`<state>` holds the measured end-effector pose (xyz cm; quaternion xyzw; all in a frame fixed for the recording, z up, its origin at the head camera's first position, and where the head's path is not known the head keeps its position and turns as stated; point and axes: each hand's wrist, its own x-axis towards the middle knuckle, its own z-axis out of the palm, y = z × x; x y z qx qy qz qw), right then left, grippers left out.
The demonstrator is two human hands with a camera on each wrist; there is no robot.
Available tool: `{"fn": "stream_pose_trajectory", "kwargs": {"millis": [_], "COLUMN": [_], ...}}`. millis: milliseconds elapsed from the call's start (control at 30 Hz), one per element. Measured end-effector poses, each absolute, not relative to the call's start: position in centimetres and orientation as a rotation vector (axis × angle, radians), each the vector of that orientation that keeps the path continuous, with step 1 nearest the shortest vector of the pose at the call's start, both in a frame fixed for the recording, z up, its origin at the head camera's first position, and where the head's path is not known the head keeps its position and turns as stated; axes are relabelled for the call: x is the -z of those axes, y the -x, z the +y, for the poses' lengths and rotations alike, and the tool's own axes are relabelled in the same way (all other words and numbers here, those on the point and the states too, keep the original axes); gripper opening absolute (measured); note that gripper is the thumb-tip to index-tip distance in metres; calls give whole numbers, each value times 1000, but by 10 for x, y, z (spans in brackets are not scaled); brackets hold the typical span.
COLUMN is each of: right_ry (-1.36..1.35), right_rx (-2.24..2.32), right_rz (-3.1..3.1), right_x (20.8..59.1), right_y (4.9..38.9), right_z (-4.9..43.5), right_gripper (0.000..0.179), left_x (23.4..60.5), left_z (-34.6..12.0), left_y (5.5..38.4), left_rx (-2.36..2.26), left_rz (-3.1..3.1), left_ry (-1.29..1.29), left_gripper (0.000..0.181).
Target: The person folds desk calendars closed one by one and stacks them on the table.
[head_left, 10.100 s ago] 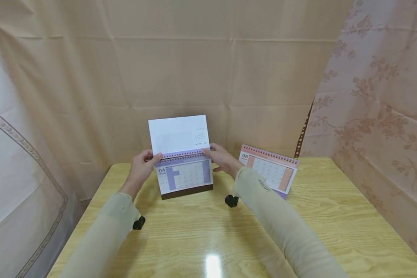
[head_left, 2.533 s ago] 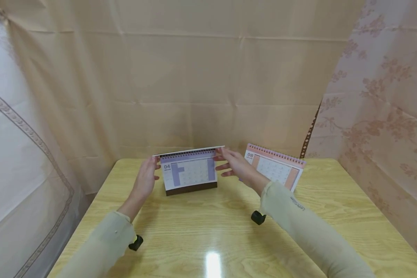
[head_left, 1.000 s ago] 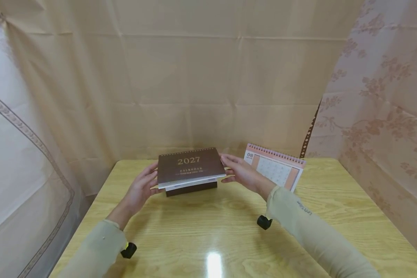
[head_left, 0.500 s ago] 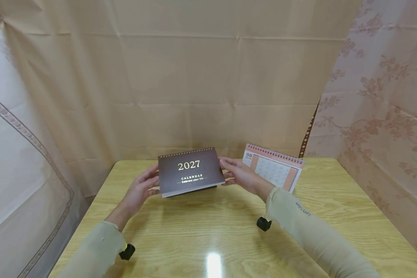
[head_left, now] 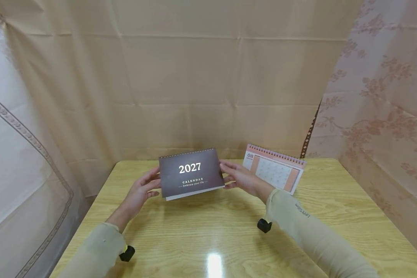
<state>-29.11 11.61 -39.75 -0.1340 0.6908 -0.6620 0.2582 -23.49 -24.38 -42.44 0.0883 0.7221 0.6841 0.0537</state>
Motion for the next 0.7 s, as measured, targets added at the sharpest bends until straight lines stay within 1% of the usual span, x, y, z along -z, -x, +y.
{"fn": "stream_pose_trajectory", "kwargs": {"millis": [367, 600, 700], "right_ry": [435, 454, 451], "right_rx": [1741, 1724, 1709], "right_rz": [1932, 1955, 1966], "right_x": [406, 410, 410], "right_y": [291, 290, 290], "right_z": [112, 111, 111], "right_gripper": [62, 64, 67], "left_x": [429, 432, 434], "left_z": [-240, -237, -236], "left_y": [236, 237, 237], "left_rx": [-1934, -1862, -1820], "left_rz": [2303, 2355, 2372], "left_ry": [-181, -101, -100], "left_gripper": [52, 58, 56]}}
